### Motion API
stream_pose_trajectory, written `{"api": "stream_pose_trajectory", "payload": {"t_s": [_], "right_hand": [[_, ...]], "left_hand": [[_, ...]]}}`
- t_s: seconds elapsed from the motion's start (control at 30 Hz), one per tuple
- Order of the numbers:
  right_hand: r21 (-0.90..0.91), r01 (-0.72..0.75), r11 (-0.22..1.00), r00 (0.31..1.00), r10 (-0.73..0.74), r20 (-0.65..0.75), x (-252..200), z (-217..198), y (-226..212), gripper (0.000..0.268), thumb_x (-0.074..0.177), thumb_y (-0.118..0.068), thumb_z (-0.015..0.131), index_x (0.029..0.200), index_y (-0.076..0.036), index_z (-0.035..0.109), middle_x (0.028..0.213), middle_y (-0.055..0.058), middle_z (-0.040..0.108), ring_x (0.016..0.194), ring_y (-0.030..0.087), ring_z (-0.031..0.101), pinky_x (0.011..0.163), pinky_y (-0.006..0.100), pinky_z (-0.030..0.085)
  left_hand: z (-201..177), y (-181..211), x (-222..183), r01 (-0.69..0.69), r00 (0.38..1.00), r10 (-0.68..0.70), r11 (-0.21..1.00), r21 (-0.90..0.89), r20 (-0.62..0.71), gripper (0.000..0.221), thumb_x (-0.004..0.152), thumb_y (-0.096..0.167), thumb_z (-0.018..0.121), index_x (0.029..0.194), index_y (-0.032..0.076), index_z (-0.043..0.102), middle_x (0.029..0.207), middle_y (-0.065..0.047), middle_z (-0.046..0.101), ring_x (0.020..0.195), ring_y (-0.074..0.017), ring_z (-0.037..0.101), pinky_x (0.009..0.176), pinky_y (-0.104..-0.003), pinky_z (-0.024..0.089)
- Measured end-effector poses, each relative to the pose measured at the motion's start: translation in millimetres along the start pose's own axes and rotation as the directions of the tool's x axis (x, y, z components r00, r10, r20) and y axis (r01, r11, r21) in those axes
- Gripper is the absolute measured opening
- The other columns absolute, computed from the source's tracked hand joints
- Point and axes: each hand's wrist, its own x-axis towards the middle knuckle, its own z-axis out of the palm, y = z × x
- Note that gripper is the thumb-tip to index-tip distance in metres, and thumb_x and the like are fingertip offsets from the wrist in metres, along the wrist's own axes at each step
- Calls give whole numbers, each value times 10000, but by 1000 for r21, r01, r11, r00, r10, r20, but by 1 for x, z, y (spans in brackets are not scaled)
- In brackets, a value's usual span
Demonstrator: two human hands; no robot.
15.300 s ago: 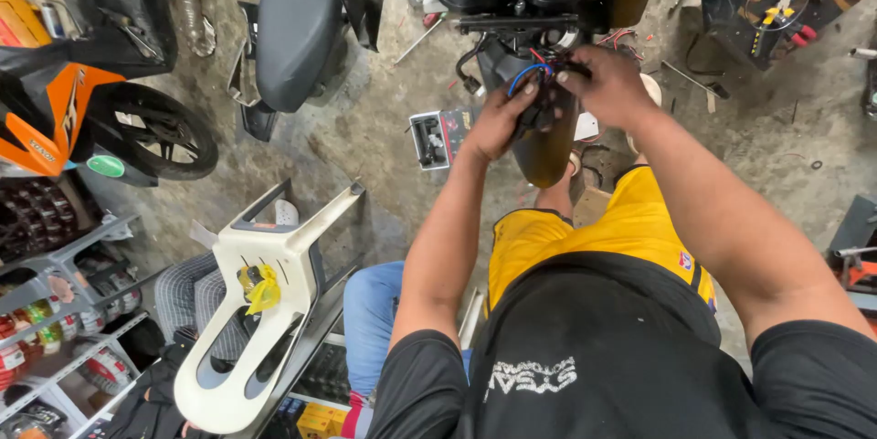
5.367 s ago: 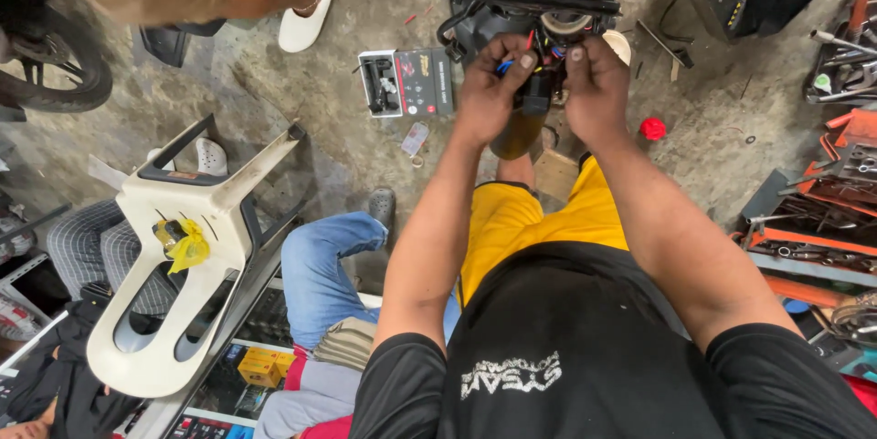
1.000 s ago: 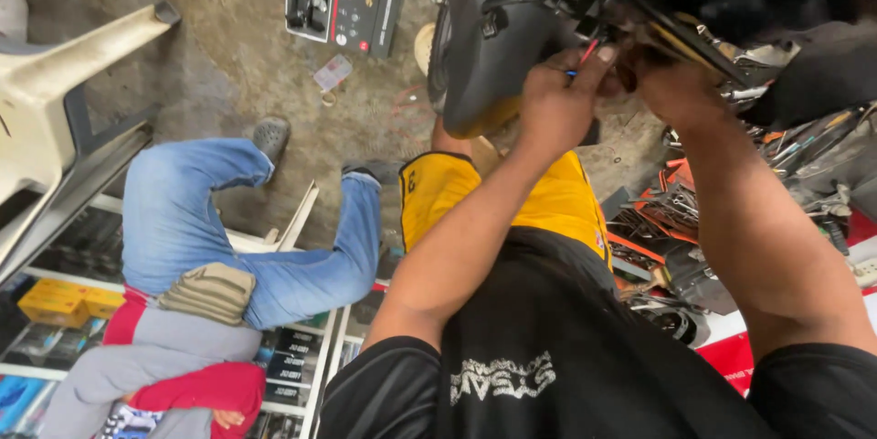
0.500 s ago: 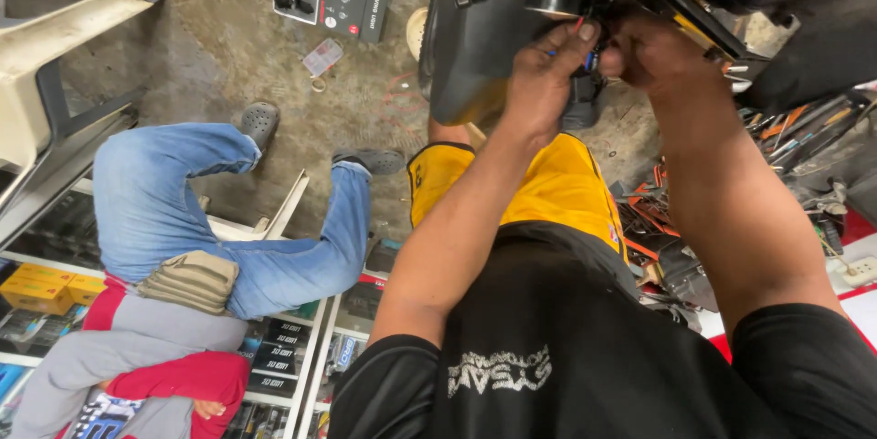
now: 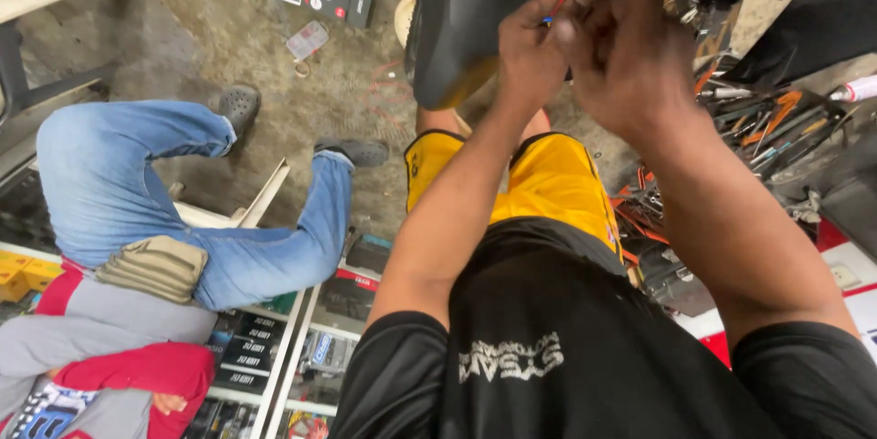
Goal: Repairing and organizing the electrical wiring harness on the front of a motorcycle using electrical tape.
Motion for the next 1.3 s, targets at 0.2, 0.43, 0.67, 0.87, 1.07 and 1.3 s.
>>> {"api": "stream_pose_trajectory", "payload": {"t_s": [0.2, 0.43, 0.67, 0.87, 1.07, 1.3], "right_hand": [[195, -2, 981, 994, 23, -107, 3, -4, -9, 419, 1127, -99, 767, 1463, 62, 574, 772, 43, 577, 664, 236, 578, 650, 405, 455], [111, -52, 992, 999, 53, -3, 33, 14, -30, 313, 1110, -268, 772, 1294, -61, 627, 746, 27, 639, 679, 317, 661, 621, 467, 480], [-501, 49, 864, 999, -44, 22, 22, 13, -39, 582, 1144, -721, 611, 1342, -180, 694, 913, 193, 711, 720, 433, 731, 664, 550, 527], [534, 89, 841, 989, -9, -151, -9, 15, 20, 339, 1138, -134, 645, 844, -29, 512, 894, 119, 493, 897, 283, 450, 852, 455, 369], [665, -15, 747, 993, 91, -80, -3, 20, 61, 367, 1072, -7, 525, 1420, 64, 619, 1465, 204, 633, 1421, 341, 568, 1284, 473, 400], [40, -96, 995, 993, 93, 77, 13, 10, 36, 522, 1263, -338, 434, 1536, 64, 624, 1459, 285, 674, 1414, 408, 558, 1191, 460, 375]], "left_hand": [[-21, -30, 10, -313, 949, 286, 810, 497, 131, 416, 1064, 502, 590, 1378, 245, 681, 1050, -46, 827, 968, -257, 788, 924, -389, 585], [-17, -13, 20, -437, 895, 383, 647, 625, 229, 310, 1014, 298, 490, 1198, 216, 725, 1136, 10, 817, 1087, -232, 785, 1122, -413, 443], [-22, -21, 27, -494, 857, 481, 665, 561, 185, 176, 787, 250, 537, 664, 142, 472, 622, -45, 492, 625, -270, 470, 793, -450, 369], [-40, 18, 40, -285, 890, 49, 836, 469, 453, 289, 1076, 279, 608, 1357, 211, 595, 1159, 26, 785, 1029, -172, 700, 1058, -351, 465], [-51, 91, 71, 483, 703, -595, 802, 353, 389, 772, 880, 614, 594, 1340, 1, 689, 1439, -154, 693, 1343, -212, 633, 1150, -320, 449], [-30, 116, 59, 356, 717, -464, 885, 299, 521, 291, 1031, 326, 544, 851, 126, 657, 802, 26, 704, 804, -88, 581, 828, -261, 465]]}}
